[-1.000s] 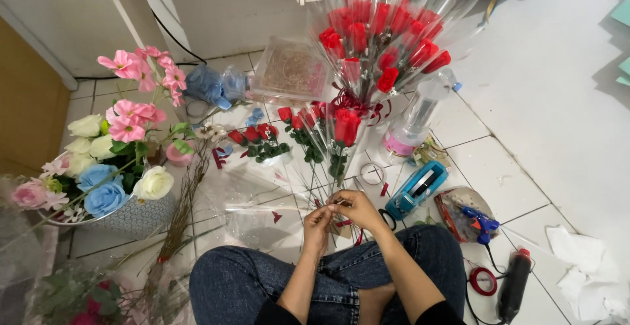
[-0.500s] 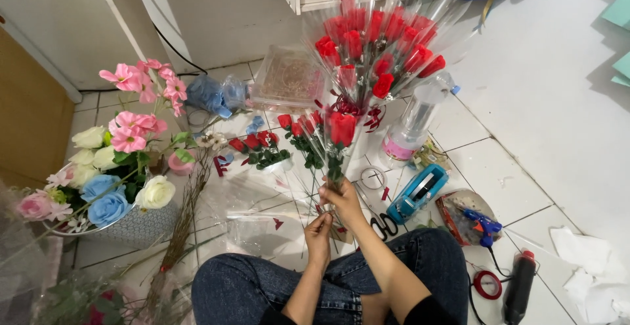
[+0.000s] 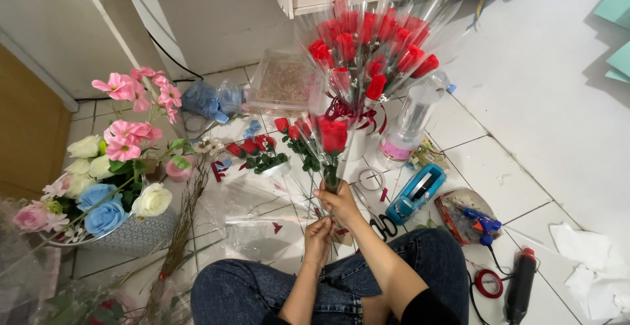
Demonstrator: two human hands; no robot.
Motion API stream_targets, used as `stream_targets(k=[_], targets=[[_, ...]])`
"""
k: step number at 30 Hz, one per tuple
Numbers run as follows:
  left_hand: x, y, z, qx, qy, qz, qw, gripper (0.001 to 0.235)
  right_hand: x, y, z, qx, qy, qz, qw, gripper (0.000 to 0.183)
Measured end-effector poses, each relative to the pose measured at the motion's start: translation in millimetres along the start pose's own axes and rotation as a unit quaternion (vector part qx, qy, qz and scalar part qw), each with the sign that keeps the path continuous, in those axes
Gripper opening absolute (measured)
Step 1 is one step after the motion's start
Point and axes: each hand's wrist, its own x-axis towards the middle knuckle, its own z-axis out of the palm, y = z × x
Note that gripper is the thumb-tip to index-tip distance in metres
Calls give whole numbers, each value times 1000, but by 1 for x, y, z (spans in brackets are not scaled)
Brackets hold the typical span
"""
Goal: The person sits on the floor and wraps a single red artificial rose in clear cellophane. They then gather a bunch of similar wrapped roses and tie the stems together with a thin green wire.
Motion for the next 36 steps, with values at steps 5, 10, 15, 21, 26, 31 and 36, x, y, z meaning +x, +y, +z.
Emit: stream_targets(k=[5,10,15,21,26,31,36], targets=[[8,-6,-16,-25,-19,-48,998,11,1,-3,-2,-5,-33,-1,999,32],[9,-1,-18,-24,-48,-65,996,10,-3,-8,-5,-24,-35,-1,999,31],[14,-2,-22,20,-24,-40,999,10,-28,-45,-27,-207,-21,-26,978,90],[18,-13,-34,-2,11,-16,1000,12,-63,47,-229,-163,583,65,793,55],[15,-9,-30,-22,73,-8,997,12,-67,54,-267,-118,522,258,804,30],[17,26,-9,-52,108,-3,993,14,-58,61,-275,-50,516,247,819,38],[1,83,52,-92,107,16,990,15,-55,49,-238,-1,625,87,776,44]])
